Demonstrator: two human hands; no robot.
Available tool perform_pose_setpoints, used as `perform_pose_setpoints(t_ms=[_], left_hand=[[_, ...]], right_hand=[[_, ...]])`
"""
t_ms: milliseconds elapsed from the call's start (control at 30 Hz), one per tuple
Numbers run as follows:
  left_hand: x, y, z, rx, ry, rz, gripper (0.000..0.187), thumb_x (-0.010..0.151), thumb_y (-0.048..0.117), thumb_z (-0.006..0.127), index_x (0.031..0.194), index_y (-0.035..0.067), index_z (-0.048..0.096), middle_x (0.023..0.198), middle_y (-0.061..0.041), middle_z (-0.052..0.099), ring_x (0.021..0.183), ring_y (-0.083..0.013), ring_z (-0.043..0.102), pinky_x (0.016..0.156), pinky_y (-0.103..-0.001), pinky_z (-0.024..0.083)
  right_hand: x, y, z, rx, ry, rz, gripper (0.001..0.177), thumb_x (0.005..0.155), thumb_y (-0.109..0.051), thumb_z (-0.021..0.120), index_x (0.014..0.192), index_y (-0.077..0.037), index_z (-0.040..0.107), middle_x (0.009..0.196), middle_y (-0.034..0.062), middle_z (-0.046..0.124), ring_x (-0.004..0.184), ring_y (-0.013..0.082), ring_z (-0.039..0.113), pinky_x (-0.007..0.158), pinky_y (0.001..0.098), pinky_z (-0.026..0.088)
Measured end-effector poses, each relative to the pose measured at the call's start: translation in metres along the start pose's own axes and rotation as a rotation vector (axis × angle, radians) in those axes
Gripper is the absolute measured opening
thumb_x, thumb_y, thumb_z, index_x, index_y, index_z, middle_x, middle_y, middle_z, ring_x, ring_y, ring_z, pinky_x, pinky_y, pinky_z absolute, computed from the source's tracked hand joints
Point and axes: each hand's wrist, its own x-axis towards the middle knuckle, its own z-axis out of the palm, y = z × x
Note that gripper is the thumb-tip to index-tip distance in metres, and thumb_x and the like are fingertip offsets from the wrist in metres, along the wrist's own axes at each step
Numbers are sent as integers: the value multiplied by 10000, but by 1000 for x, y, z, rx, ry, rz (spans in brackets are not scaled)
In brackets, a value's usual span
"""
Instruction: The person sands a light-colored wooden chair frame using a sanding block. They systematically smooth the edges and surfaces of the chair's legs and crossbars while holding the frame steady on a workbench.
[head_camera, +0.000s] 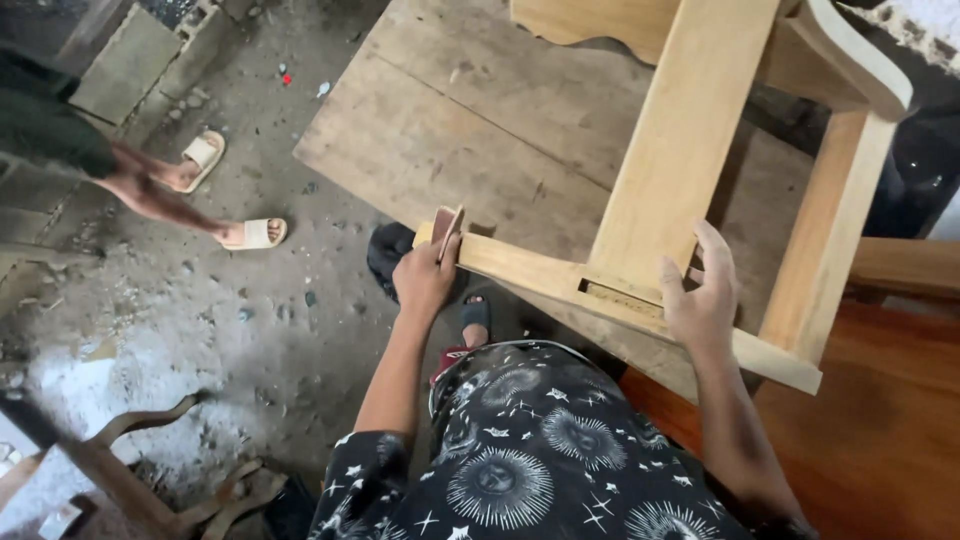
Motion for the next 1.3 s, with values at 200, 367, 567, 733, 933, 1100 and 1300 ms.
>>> perform_pose_setpoints(t_ms=[200,367,567,733,933,1100,1300], left_hand=[[-14,20,-27,119,409,482,211,969,362,673,817,256,775,692,-47,576,651,-306,613,598,-420,451],[-6,49,-49,139,657,694,175,990,303,642,896,265,784,732,-63,577,769,-284,619,809,-397,430],[-15,21,-28,247,611,627,292,1081,344,467,1202,374,731,1012,-45,669,1060,-318,625,954,-537,304],[-33,15,-30,213,395,533,265,1025,221,508,839,238,696,762,13,538,771,-257,466,766,-436,254],[-6,33,-33,302,422,578,388,1087,271,390,1358,385,644,801,-21,527,859,-275,483,821,-427,272],[-25,20,-39,239,334,522,329,1057,302,489,878,155,722,841,-28,570,854,-286,495,790,-460,276],[-13,44,-32,352,518,416,496,1105,449,189,1403,508,581,1400,-72,488,1444,-357,313,1107,-583,131]], right_hand=[[1,1,-2,40,-5,53,534,959,-74,701,1459,18,537,1412,272,551,1162,485,608,866,493,563],[0,6,-2,72,-36,-24,575,955,21,688,1499,30,500,1431,296,499,1165,491,604,858,487,567],[-2,19,2,89,-37,-70,552,982,45,658,1496,76,460,1390,327,489,1168,514,604,809,512,589],[6,-22,-8,-58,-170,13,680,973,-37,656,1561,-5,315,1564,257,365,1408,400,419,1041,466,435],[30,-90,-15,-359,-536,360,1111,758,-426,813,1608,-141,157,1675,115,245,1505,309,278,1141,565,260],[35,-102,-14,-366,-581,396,1153,733,-428,810,1616,-161,119,1672,129,265,1489,346,306,1114,604,264],[37,-87,-13,-377,-548,386,1206,689,-461,851,1619,-210,126,1685,103,238,1516,301,265,1142,591,246]])
